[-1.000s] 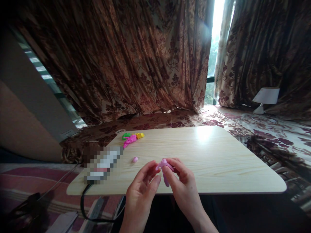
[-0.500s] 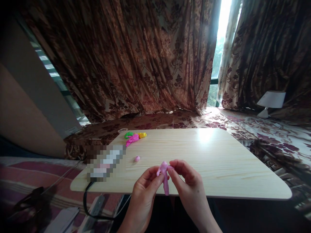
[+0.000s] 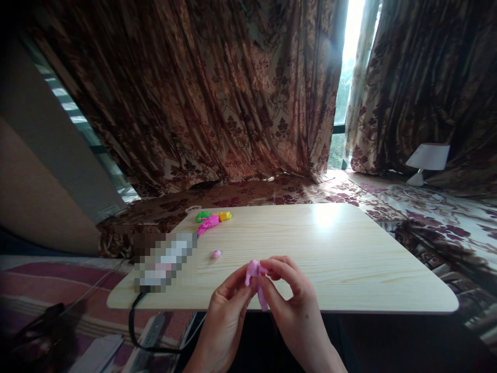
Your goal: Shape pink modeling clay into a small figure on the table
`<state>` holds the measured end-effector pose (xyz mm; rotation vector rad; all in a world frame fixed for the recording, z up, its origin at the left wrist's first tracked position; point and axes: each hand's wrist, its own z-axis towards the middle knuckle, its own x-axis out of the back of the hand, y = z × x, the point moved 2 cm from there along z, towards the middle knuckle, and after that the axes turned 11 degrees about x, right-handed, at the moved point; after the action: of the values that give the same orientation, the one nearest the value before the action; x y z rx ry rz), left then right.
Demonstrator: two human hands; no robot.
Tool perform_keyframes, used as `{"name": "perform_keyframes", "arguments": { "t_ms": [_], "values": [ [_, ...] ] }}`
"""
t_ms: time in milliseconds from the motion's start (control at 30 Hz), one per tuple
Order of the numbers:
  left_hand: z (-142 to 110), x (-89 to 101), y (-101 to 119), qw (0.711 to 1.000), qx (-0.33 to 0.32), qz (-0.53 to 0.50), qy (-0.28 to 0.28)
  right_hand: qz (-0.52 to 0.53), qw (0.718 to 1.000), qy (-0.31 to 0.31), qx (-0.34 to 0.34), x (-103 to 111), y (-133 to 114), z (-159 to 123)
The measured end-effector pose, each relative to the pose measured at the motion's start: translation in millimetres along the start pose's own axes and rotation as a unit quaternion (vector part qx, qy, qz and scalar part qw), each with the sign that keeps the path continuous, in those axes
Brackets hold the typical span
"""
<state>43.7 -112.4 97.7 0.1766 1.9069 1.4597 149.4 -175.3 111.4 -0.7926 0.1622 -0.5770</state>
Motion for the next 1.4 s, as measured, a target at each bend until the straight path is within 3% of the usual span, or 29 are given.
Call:
{"name": "perform_keyframes", "arguments": {
  "t_ms": [100, 333, 767, 900, 1100, 1400],
  "values": [
    [-1, -2.0, 1, 0.999, 0.036, -0.029, -0.018, -0.033, 0.999, -0.009, 0.005, 7, -4, 2],
    [-12, -14.4, 11, 0.998, 0.055, -0.03, -0.004, -0.03, 0.992, -0.119, 0.015, 14, -17, 20],
    [-17, -15.9, 13, 0.995, 0.078, -0.053, -0.033, -0.003, 0.983, -0.183, -0.003, 14, -22, 28],
    [-15, -15.0, 15, 0.988, 0.089, -0.105, -0.062, -0.014, 0.987, -0.159, 0.0, 21, -16, 18],
    [-12, -11.4, 13, 0.986, 0.082, -0.141, -0.045, -0.054, 0.997, -0.052, 0.031, 17, -13, 8],
    [-11, -8.3, 11, 0.991, 0.058, -0.123, -0.007, -0.038, 0.998, -0.032, 0.023, 8, -11, 5]
  ]
}}
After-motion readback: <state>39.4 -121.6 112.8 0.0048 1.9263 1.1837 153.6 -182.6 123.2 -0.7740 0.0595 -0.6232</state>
